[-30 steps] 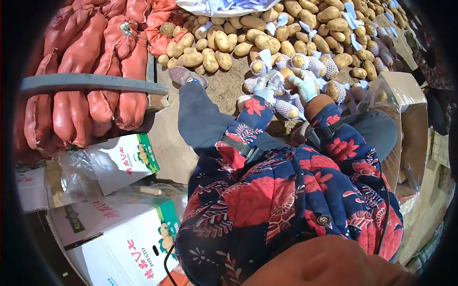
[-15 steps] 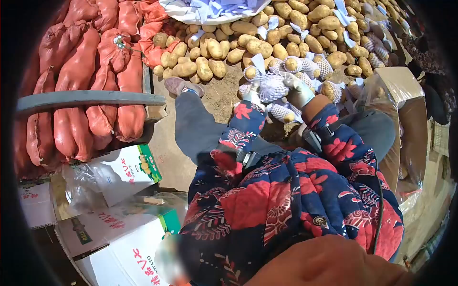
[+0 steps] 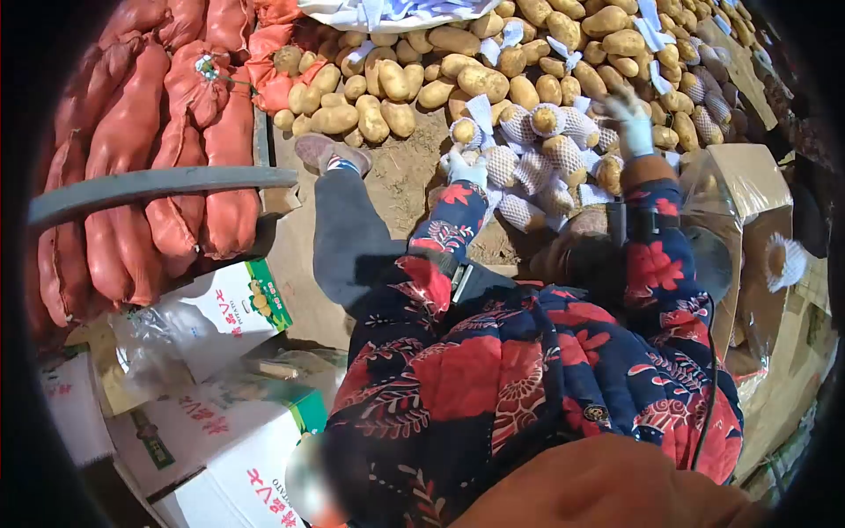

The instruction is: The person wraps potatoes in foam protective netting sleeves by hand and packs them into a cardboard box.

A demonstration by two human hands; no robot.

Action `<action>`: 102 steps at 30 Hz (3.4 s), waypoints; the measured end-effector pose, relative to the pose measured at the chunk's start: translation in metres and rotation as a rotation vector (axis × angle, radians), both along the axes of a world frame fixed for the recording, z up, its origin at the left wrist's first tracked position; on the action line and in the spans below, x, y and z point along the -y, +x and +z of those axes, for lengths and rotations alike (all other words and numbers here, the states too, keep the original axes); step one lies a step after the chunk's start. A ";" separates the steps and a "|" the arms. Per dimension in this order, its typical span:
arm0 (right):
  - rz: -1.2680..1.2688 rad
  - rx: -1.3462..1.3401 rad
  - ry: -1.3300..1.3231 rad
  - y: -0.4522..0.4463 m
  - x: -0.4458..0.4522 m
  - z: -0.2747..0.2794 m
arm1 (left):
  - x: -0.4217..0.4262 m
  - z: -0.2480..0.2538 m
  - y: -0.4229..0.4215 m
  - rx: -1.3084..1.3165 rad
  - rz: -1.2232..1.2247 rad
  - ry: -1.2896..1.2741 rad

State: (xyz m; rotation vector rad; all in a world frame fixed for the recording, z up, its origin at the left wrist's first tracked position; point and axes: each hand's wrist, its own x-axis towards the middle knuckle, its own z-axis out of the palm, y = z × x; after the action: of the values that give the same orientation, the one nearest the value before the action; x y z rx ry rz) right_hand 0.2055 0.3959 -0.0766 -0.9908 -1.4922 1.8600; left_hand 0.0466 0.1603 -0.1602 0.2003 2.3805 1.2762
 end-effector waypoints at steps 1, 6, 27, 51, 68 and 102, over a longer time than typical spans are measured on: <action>0.049 0.129 0.304 -0.007 -0.009 -0.064 | -0.003 -0.077 -0.021 0.223 0.033 0.327; 0.376 0.771 0.941 -0.033 0.005 -0.117 | -0.019 -0.026 -0.038 0.026 -0.095 -0.282; 0.337 0.300 -0.521 -0.105 0.020 -0.129 | -0.032 -0.124 -0.066 0.977 -0.208 0.624; -0.903 -0.205 -0.118 0.384 -0.036 0.211 | -0.143 0.223 0.219 -0.034 -1.023 0.780; 0.383 0.933 0.833 -0.028 -0.024 -0.055 | -0.077 -0.038 0.060 -0.402 -1.033 -0.691; -0.020 0.186 -1.216 0.001 0.006 -0.145 | -0.080 -0.080 0.025 0.259 -0.798 -0.036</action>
State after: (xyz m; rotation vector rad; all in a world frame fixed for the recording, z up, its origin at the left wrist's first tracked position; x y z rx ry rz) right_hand 0.2061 0.3899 -0.2213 -1.6757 -0.2544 2.7088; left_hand 0.0718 0.2404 -0.2400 0.8209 1.7945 0.8063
